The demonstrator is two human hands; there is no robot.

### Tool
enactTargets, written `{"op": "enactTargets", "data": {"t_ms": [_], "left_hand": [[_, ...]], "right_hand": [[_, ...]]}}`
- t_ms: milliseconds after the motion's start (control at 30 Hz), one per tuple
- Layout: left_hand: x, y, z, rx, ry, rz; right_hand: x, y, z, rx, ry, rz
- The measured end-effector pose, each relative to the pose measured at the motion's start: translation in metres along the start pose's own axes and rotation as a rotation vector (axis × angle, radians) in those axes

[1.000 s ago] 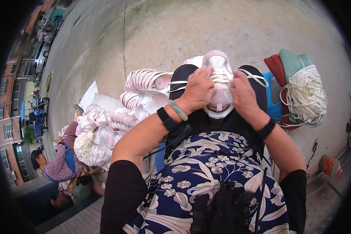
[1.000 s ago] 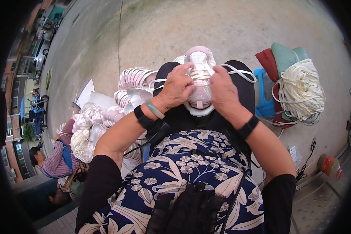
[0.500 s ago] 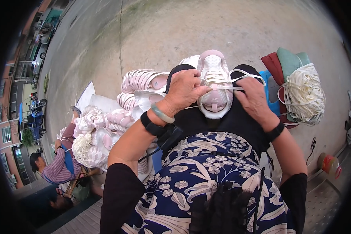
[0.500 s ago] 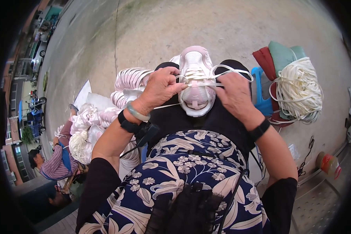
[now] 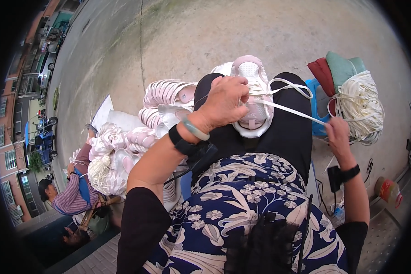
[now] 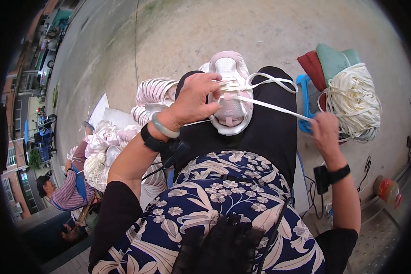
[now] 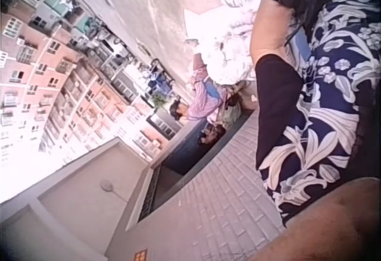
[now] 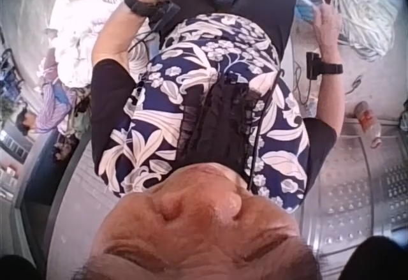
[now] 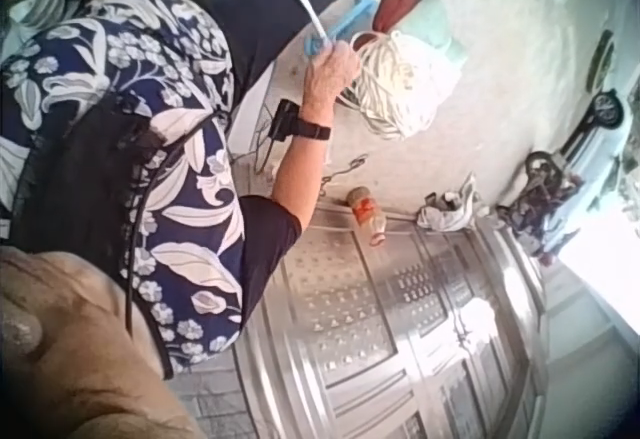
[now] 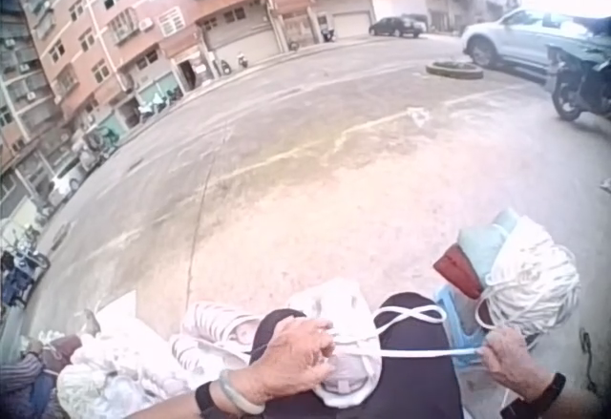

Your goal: Lacing a sneaker with shoelaces while sitting in a workshop area.

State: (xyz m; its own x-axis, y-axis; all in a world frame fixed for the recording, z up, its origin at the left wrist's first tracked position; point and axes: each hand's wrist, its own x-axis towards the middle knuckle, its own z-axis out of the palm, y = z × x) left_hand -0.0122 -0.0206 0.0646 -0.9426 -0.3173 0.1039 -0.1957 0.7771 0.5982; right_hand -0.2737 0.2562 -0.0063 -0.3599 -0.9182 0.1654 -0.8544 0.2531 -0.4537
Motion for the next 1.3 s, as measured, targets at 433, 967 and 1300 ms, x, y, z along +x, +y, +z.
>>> {"op": "enactTargets", "data": {"t_ms": [433, 967, 1300], "left_hand": [[-0.022, -0.010, 0.027, -0.002, 0.210, -0.212], [0.013, 0.001, 0.058, 0.221, 0.279, 0.008], [0.017, 0.008, 0.061, 0.280, 0.263, 0.035]], "right_hand": [[0.023, -0.033, 0.011, 0.214, 0.101, 0.006], [0.089, -0.135, 0.069, 0.211, -0.100, -0.044], [0.087, -0.126, 0.078, 0.328, -0.007, -0.055]]}}
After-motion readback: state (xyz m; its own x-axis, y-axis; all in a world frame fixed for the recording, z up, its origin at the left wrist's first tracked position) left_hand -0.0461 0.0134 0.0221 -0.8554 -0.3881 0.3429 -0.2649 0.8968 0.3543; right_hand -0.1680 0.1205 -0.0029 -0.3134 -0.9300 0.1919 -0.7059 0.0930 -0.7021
